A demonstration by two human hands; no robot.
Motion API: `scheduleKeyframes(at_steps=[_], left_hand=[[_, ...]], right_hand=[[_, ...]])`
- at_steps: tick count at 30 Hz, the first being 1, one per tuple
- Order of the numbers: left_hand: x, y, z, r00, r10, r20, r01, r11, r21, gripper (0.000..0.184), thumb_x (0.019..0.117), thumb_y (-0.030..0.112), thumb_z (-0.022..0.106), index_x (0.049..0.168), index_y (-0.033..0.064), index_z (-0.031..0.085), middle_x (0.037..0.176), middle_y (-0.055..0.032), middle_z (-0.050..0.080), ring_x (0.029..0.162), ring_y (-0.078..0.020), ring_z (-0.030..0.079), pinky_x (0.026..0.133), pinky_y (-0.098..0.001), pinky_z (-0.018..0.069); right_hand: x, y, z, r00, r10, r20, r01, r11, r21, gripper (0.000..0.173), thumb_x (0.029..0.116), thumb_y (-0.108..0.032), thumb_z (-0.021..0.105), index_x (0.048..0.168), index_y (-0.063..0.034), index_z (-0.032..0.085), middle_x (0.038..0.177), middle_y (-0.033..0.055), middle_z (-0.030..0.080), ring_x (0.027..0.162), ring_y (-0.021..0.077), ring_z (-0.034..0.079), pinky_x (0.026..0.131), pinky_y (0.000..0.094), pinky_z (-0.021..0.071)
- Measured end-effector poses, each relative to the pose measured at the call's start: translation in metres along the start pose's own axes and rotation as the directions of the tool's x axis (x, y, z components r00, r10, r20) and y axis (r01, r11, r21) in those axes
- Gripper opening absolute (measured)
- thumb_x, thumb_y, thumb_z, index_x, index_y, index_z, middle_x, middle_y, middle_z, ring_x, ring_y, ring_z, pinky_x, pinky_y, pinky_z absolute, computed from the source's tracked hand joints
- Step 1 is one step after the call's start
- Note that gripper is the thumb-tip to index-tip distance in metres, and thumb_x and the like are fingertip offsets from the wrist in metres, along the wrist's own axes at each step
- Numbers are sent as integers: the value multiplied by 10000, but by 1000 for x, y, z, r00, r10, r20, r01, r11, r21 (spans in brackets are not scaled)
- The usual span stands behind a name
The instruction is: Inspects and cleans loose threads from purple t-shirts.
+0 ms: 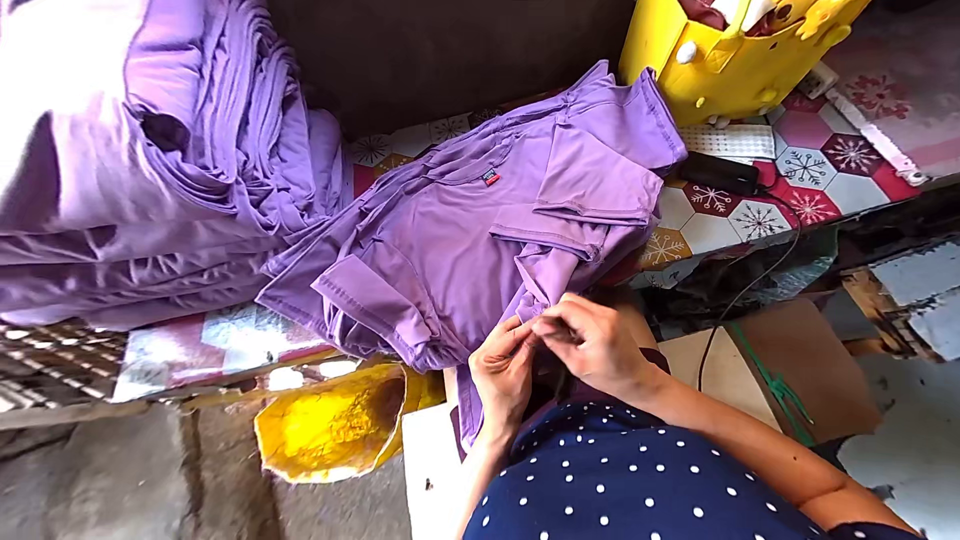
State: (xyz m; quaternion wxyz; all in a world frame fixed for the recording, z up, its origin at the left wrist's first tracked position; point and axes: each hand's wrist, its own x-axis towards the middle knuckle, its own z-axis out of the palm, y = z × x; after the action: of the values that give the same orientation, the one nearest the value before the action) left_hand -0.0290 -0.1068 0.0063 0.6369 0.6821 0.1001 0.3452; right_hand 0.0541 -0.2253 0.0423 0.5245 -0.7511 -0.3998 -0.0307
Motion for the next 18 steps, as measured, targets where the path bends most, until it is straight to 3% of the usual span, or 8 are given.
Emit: scheduleKeyframes(at_steps=[2, 4, 5, 7, 9, 12, 15, 18], left_hand=[[1, 3, -4, 997, -65, -42, 65, 998, 0, 104, 905, -42, 688, 964, -27, 772, 959, -23, 770, 886, -35, 718, 824, -206, 601], [3, 4, -9, 988, -119, -97, 122, 992, 33, 63, 918, -37, 667, 933, -5, 719, 869, 22, 750, 787, -29, 712, 753, -218, 613], [3, 3, -12, 984, -139, -108, 145, 989, 42, 57, 929, -31, 652, 926, 10, 692, 837, 41, 734, 757, -31, 706, 736, -226, 614], [3, 6, -16, 975, -197, -103, 200, 980, 19, 73, 962, -26, 601, 943, 25, 649, 812, 51, 712, 738, -42, 700, 731, -244, 618], [1, 12, -14, 962, -263, -72, 260, 964, -49, 102, 991, -19, 543, 961, 36, 624, 803, 45, 696, 727, -56, 691, 726, -255, 615], [-2, 17, -8, 954, -299, -26, 292, 946, -138, 140, 1010, -15, 499, 958, 55, 609, 815, 47, 677, 740, -53, 672, 731, -248, 600], [-2, 17, -5, 964, -266, -2, 263, 953, -150, 131, 1014, -6, 503, 968, 60, 606, 823, 45, 674, 743, -58, 668, 742, -253, 596], [-2, 15, -3, 981, -192, 18, 193, 975, -109, 119, 1002, -17, 514, 974, 54, 606, 818, 59, 674, 737, -41, 671, 726, -237, 601]], right_hand=[[-1, -2, -9, 957, 270, 105, -290, 899, 330, 256, 1054, -241, 532, 967, -46, 672, 768, -67, 601, 656, -54, 529, 610, 126, 454], [-6, 1, -16, 845, 427, 322, -535, 667, 519, 395, 1101, -321, 280, 1012, -106, 599, 724, -126, 505, 547, -65, 393, 493, 116, 330], [-10, 1, -18, 783, 458, 420, -621, 555, 553, 441, 1092, -312, 213, 1006, -112, 597, 714, -124, 512, 516, -56, 388, 463, 122, 327], [-21, -2, -16, 683, 446, 579, -730, 447, 516, 432, 1089, -288, 206, 996, -122, 594, 706, -122, 502, 501, -44, 385, 458, 133, 337], [-28, -5, -9, 624, 405, 669, -777, 414, 474, 401, 1103, -287, 247, 984, -128, 595, 685, -123, 478, 495, -40, 374, 458, 133, 333], [-29, -7, 1, 610, 383, 694, -791, 342, 507, 411, 1109, -300, 260, 945, -126, 594, 638, -116, 462, 466, -36, 362, 432, 129, 309], [-25, -9, 3, 618, 403, 675, -785, 261, 562, 446, 1118, -314, 238, 924, -125, 592, 629, -108, 466, 452, -34, 358, 418, 127, 304], [-20, -11, 1, 582, 448, 679, -797, 148, 585, 473, 1123, -345, 230, 893, -132, 583, 595, -101, 448, 428, -24, 353, 403, 133, 305]])
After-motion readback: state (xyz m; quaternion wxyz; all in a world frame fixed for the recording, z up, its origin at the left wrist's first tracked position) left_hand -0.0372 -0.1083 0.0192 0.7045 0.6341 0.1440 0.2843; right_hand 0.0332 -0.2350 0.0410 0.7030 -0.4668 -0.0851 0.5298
